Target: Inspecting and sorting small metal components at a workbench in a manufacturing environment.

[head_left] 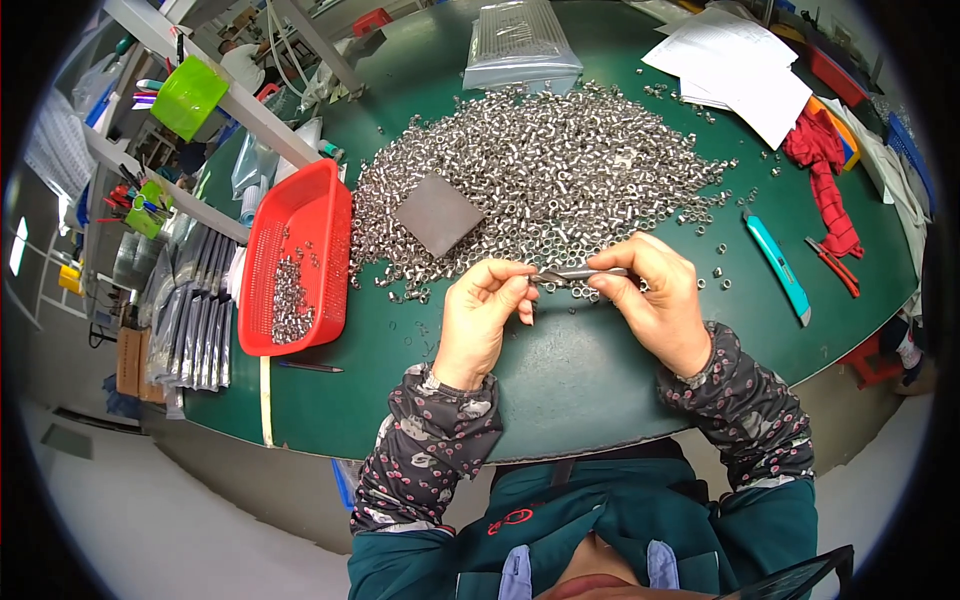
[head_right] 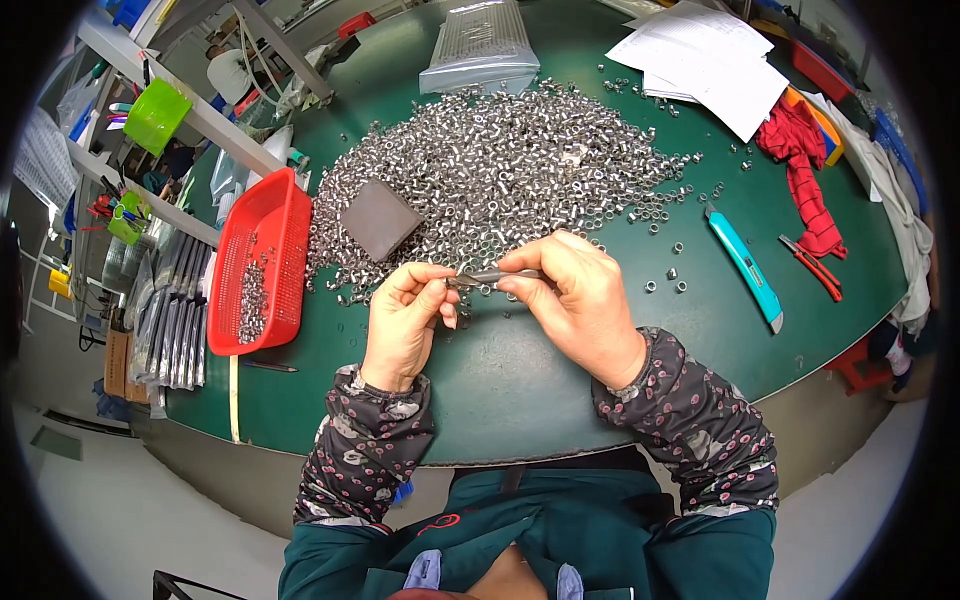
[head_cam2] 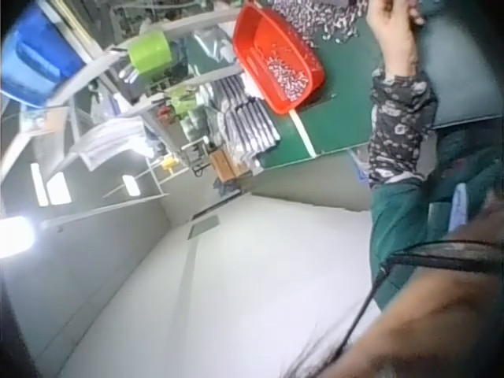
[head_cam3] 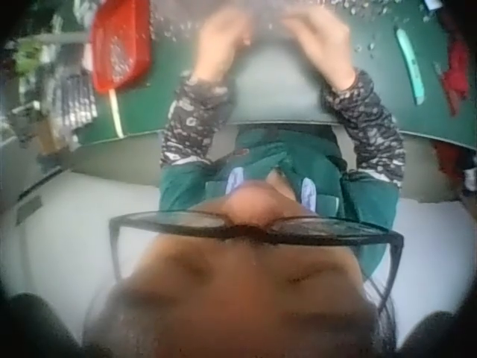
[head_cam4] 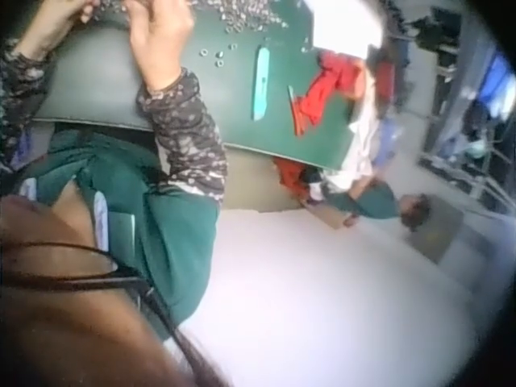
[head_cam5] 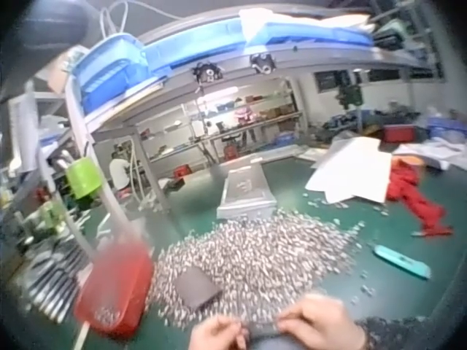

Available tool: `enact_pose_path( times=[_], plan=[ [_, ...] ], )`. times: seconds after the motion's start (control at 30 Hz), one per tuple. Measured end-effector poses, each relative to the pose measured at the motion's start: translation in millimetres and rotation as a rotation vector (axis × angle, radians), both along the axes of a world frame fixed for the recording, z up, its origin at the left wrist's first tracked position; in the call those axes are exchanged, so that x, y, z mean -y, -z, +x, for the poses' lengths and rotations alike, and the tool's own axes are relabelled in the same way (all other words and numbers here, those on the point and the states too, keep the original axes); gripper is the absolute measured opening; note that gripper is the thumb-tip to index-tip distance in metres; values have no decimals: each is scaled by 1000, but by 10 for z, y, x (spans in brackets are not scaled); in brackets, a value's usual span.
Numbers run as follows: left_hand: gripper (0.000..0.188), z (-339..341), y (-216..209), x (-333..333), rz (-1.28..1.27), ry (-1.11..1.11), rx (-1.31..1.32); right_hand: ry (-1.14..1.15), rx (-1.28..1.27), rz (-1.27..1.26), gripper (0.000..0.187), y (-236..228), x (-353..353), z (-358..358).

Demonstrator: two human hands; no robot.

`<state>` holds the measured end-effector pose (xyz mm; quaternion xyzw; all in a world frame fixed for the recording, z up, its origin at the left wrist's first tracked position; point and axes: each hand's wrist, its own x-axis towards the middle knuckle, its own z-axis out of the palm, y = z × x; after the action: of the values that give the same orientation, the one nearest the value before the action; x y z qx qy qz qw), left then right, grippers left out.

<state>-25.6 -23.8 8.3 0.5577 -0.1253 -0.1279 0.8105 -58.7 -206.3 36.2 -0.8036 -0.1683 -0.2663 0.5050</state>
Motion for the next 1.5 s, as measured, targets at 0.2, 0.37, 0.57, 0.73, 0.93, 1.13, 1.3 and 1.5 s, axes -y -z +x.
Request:
enact_pose_path(
  times=[0.2,0.37,0.57,0.73,0.93,1.13,1.3,1.5],
  plan=[
    [14,-28,3,8,-36,-18,-6,-14,-111,118,9,36,-24,-8],
    [14,-33,4,14,-3,-47,30,-10,-129,132,10,58,-29,-7],
    [12,-39,-13,27,5,-73,60,-1,-193,183,11,60,-40,-6],
    [13,-43,-25,33,48,-87,88,20,-149,149,11,70,-34,-2],
    [13,-54,-17,33,80,-110,140,41,-120,104,10,34,-37,-23],
    [13,-57,-13,27,47,-100,142,61,-133,62,12,27,-26,-3],
    [13,-41,-9,23,69,-108,174,54,-153,26,15,16,-12,10],
    [13,-36,-17,43,77,-120,211,-44,-374,112,26,77,27,31]
  ],
)
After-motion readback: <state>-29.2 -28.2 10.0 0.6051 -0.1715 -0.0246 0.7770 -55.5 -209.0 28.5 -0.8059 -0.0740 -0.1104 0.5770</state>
